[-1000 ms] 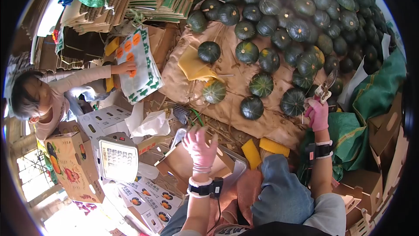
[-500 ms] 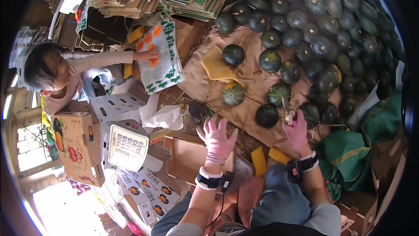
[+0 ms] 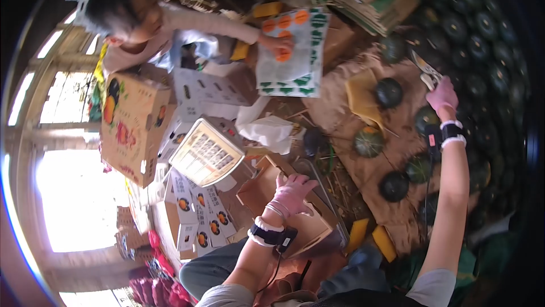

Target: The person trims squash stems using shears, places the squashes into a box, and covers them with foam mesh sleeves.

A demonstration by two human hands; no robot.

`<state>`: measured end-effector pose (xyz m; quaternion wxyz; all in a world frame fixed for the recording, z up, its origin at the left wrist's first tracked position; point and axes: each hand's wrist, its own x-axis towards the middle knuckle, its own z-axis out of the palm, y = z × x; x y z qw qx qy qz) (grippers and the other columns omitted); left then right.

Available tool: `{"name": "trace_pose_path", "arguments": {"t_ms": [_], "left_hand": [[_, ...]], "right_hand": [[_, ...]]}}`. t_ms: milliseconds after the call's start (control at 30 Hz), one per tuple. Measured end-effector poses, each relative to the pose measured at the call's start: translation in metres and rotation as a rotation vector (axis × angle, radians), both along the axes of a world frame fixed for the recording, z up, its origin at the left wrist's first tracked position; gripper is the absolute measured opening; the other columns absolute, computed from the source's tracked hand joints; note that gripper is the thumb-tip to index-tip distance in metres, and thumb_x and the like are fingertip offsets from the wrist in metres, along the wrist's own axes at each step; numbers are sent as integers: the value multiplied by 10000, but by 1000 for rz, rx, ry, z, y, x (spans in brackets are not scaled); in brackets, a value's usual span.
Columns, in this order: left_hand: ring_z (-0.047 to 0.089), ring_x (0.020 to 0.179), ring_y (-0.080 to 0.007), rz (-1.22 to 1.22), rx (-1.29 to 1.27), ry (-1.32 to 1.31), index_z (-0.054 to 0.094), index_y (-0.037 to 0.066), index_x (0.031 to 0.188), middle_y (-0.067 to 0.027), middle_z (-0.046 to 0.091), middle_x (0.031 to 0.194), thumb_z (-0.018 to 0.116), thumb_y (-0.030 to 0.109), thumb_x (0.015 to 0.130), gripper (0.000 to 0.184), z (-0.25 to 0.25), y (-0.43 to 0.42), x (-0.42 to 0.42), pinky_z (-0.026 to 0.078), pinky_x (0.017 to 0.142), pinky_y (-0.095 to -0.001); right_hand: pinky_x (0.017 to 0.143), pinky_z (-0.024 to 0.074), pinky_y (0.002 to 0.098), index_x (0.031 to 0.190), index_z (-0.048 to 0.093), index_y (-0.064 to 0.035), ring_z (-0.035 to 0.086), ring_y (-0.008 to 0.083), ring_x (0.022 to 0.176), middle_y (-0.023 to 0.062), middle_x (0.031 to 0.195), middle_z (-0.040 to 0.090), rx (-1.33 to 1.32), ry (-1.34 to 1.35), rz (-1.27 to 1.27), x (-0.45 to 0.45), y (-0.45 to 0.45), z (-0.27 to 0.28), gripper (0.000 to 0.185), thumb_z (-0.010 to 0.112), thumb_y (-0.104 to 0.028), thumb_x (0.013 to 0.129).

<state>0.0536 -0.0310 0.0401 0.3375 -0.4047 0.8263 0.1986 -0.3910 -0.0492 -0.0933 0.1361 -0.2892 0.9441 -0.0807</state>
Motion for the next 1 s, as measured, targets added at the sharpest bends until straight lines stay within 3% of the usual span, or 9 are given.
{"name": "trace_pose_path", "arguments": {"t_ms": [100, 367, 500, 600, 667, 733, 767, 833, 1000], "left_hand": [[388, 1199, -263, 63, -56, 54, 537, 248, 1181, -25, 508, 1149, 698, 266, 690, 517, -33, 6, 49, 259, 973, -557], [305, 1274, -322, 393, -245, -105, 546, 256, 1180, -99, 415, 1270, 586, 197, 751, 435, -7, 17, 53, 160, 1021, -637], [364, 1231, -333, 238, -347, 302, 550, 155, 1151, -122, 438, 1248, 603, 163, 727, 428, 5, 26, 41, 238, 1026, -567], [450, 1161, -277, 351, -19, 853, 492, 139, 1220, -101, 469, 1232, 666, 132, 761, 491, 24, 22, -2, 338, 1009, -422], [472, 1141, -223, 909, 807, 1406, 406, 130, 1299, -102, 468, 1240, 681, 189, 810, 564, 2, 36, -32, 392, 965, -346], [432, 1194, -205, 1238, 1035, 1383, 314, 99, 1367, -101, 442, 1284, 647, 297, 846, 649, 8, 47, -62, 384, 971, -388], [428, 1200, -218, 1352, 1274, 1401, 306, 98, 1372, -100, 439, 1293, 661, 312, 829, 683, -10, 58, -69, 370, 986, -398], [438, 1194, -239, 1425, 1611, 1466, 305, 106, 1375, -97, 443, 1299, 701, 315, 780, 745, -21, 74, -87, 351, 1007, -411], [533, 1073, -225, 1319, 1508, 1544, 416, 80, 1267, -68, 529, 1172, 790, 237, 671, 722, -16, 104, -72, 449, 920, -389]], "right_hand": [[812, 463, 489, 1138, 424, -105, 558, 370, 1008, 141, 1137, 529, 59, 157, 93, 24, 11, 3, 494, 660, -186, 711], [848, 433, 488, 1186, 394, -104, 535, 377, 1035, 124, 1187, 513, 61, 195, 172, 12, -11, 1, 611, 696, -155, 657], [830, 444, 455, 1092, 408, -67, 568, 353, 962, 119, 1092, 555, -86, -39, 96, 9, 11, 3, 576, 727, -191, 628], [736, 480, 328, 1092, 421, -27, 567, 204, 787, 83, 946, 560, -478, -373, 48, 2, 27, -2, 535, 730, -113, 664], [739, 488, 320, 1196, 403, -21, 574, 196, 793, 67, 957, 581, -846, -747, 114, 26, 56, 17, 612, 714, -117, 678], [768, 489, 307, 1265, 380, -20, 574, 184, 843, 64, 1023, 572, -798, -1154, 2, 87, 98, 92, 672, 710, -138, 692], [803, 480, 308, 1246, 394, -9, 576, 180, 884, 73, 1121, 540, -800, -1306, 343, 99, 116, 95, 626, 692, -165, 717], [847, 454, 313, 1205, 401, -3, 549, 176, 957, 76, 1125, 514, -802, -1435, 422, 144, 148, 104, 672, 743, -107, 636], [823, 426, 301, 1156, 423, -18, 502, 141, 898, 59, 1000, 495, -786, -1201, 409, 194, 184, 142, 687, 762, -72, 561]]}}
